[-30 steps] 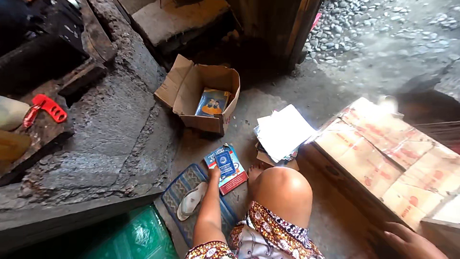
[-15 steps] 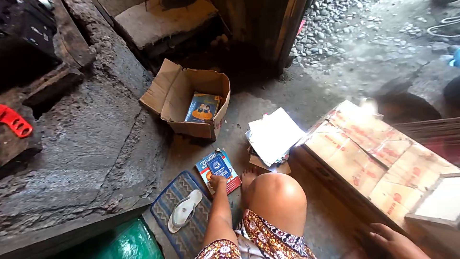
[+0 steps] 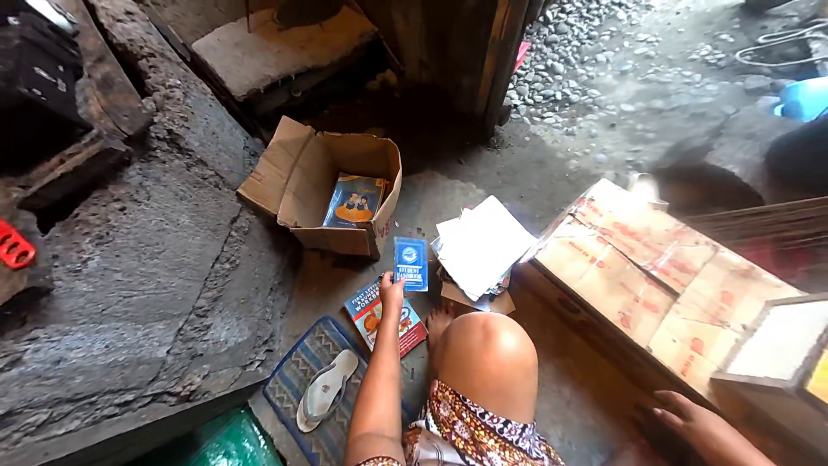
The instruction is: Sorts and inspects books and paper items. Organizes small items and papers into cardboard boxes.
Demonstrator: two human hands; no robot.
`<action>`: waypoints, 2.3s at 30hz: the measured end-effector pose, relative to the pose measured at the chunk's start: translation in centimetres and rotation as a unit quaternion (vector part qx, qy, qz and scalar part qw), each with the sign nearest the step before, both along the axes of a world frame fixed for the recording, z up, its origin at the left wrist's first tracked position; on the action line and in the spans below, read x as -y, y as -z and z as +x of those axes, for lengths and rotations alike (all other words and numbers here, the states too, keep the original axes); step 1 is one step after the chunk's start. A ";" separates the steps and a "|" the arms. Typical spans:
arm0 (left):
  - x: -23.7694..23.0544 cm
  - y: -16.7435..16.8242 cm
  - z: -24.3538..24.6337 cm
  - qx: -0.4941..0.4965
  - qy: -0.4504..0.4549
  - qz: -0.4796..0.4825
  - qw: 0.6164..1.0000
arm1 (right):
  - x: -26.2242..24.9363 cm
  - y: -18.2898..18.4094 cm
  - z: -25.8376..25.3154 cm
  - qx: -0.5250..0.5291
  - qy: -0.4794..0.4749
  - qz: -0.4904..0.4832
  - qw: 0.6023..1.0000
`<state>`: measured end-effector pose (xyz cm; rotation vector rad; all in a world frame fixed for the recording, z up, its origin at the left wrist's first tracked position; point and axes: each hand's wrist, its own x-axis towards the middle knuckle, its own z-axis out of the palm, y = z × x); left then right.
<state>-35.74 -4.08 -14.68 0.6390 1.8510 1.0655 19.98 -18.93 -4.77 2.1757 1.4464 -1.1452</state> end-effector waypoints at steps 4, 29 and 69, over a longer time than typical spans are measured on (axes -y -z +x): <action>-3.3 -4.1 2.6 0.080 0.070 0.093 0.990 | 0.2 0.0 0.2 -0.004 0.002 0.006 1.000; 11.8 12.0 -2.2 -0.177 -0.068 -0.459 0.868 | -0.6 -0.3 -1.0 0.006 0.002 -0.016 1.000; -6.9 -11.5 -12.7 -0.336 -0.085 0.082 0.934 | -0.5 -1.2 -1.2 -0.006 0.013 -0.006 1.000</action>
